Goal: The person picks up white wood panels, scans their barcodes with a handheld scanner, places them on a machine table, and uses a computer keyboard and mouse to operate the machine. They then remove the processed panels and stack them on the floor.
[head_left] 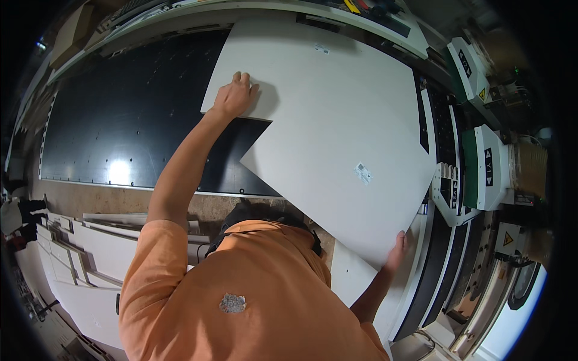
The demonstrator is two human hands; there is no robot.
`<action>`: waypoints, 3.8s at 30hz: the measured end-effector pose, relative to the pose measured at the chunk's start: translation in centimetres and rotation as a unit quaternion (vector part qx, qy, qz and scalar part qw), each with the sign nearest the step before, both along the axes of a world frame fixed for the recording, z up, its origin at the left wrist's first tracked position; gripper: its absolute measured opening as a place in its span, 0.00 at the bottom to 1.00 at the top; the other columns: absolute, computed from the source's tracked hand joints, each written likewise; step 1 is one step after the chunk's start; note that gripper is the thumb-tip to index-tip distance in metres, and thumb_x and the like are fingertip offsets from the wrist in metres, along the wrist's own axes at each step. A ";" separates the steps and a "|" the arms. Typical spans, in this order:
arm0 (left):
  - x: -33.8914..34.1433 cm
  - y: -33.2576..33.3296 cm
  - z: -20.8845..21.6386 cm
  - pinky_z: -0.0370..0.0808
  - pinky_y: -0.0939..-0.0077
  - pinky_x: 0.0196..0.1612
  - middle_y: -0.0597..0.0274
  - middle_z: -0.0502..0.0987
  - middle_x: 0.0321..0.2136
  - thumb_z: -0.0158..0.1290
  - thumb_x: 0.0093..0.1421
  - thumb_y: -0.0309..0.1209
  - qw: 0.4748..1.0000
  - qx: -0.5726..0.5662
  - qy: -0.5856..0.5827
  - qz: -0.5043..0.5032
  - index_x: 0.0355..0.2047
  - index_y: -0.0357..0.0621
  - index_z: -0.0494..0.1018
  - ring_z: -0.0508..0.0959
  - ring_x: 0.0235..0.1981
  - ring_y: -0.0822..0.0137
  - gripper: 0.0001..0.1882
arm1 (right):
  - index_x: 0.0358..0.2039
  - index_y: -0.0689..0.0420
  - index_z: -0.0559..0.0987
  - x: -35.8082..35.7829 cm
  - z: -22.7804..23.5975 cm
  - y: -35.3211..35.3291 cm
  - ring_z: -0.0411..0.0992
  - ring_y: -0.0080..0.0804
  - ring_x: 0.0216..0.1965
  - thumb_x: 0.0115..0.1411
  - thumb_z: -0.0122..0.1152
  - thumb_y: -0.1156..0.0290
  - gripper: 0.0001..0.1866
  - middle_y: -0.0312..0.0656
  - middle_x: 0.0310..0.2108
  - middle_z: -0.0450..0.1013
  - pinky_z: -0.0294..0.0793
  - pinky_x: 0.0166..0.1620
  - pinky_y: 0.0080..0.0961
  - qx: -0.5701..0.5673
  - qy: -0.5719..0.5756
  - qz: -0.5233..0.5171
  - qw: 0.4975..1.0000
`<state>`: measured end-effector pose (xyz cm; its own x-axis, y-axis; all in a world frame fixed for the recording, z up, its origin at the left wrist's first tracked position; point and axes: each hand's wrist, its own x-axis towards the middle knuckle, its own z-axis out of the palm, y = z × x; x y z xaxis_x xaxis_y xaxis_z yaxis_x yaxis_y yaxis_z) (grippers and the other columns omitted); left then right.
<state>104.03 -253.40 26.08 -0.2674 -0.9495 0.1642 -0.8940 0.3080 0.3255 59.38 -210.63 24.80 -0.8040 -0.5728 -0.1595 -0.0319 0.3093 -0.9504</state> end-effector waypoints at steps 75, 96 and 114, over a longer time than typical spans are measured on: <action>23.7 12.1 0.8 0.76 0.56 0.45 0.43 0.78 0.42 0.53 0.65 0.45 0.939 -0.050 -0.024 0.340 0.40 0.35 0.75 0.79 0.40 0.44 0.21 | 0.59 0.64 0.70 14.2 5.1 -17.2 0.57 0.51 0.67 0.61 0.61 0.71 0.26 0.50 0.65 0.63 0.56 0.68 0.42 0.103 0.505 0.403 0.756; 23.4 14.6 -2.1 0.75 0.60 0.41 0.45 0.77 0.37 0.56 0.66 0.41 0.959 -0.128 0.012 0.254 0.39 0.36 0.73 0.78 0.36 0.49 0.18 | 0.59 0.61 0.70 25.8 0.0 -22.9 0.53 0.54 0.69 0.63 0.57 0.55 0.30 0.50 0.67 0.58 0.54 0.67 0.54 0.090 0.530 0.425 0.729; 12.5 20.9 -3.6 0.64 0.52 0.22 0.40 0.68 0.18 0.44 0.70 0.28 0.983 0.095 0.104 0.121 0.27 0.36 0.64 0.70 0.19 0.38 0.13 | 0.67 0.61 0.62 13.9 1.4 -30.7 0.39 0.51 0.74 0.65 0.58 0.54 0.36 0.49 0.73 0.45 0.45 0.72 0.55 0.095 0.468 0.421 0.771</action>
